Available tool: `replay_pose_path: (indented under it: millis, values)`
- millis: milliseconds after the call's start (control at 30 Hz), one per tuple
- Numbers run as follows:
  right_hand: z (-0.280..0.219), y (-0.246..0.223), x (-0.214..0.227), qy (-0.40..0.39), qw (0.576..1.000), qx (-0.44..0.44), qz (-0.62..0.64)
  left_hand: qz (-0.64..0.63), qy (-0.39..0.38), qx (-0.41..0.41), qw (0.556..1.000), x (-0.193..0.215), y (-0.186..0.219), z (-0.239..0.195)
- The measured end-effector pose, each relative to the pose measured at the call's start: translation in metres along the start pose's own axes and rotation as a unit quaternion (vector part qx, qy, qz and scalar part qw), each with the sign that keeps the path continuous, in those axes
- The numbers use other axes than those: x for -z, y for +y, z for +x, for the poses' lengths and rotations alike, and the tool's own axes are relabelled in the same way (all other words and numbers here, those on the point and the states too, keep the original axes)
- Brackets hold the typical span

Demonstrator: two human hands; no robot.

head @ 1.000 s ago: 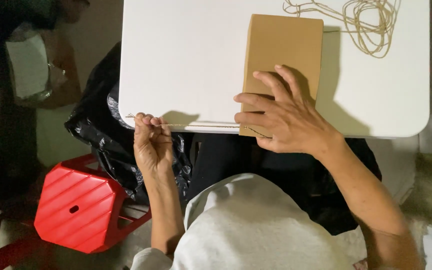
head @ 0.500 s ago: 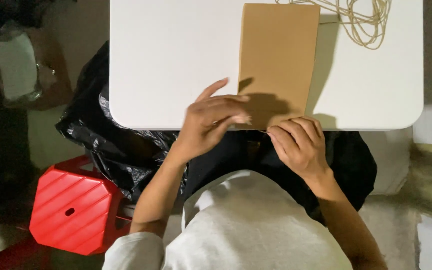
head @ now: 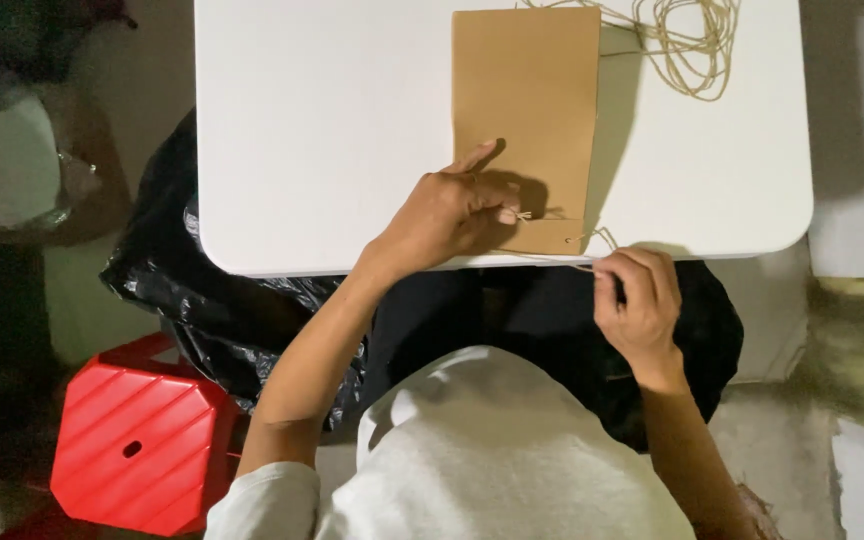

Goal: Threading and tying strings onto cardboard gift bags to prepare them for use.

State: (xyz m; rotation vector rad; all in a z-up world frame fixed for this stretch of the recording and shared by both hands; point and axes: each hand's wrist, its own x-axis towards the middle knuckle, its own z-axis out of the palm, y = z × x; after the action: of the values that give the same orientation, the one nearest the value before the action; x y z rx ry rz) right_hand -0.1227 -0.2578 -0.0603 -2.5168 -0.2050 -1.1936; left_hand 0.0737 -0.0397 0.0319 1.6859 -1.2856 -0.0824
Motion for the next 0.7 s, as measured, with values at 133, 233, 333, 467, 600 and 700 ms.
replay_pose_path:
  millis: [133,233,333,467,600,700]
  values:
    - [0.026,-0.004,0.013,0.009,0.995,-0.069,0.077,-0.008,0.0,-0.002,1.0,-0.002,0.001,-0.001]
    - [0.051,-0.016,0.009,0.015,0.991,-0.07,0.114,-0.094,0.034,0.037,0.994,-0.003,-0.01,-0.012]
    - [0.076,-0.026,-0.005,0.009,0.985,-0.05,0.168,-0.244,0.135,0.095,0.956,0.007,-0.012,-0.04]
    - [0.108,-0.032,-0.025,-0.087,0.986,0.039,0.136,-0.34,0.318,0.154,0.872,0.013,-0.014,-0.09]
    - [0.154,-0.05,-0.034,-0.24,0.962,0.1,0.09,-0.405,0.434,0.21,0.777,-0.003,-0.008,-0.128]
    - [0.17,-0.058,-0.038,-0.285,0.944,0.12,0.111,-0.424,0.444,0.219,0.758,-0.011,-0.005,-0.134]
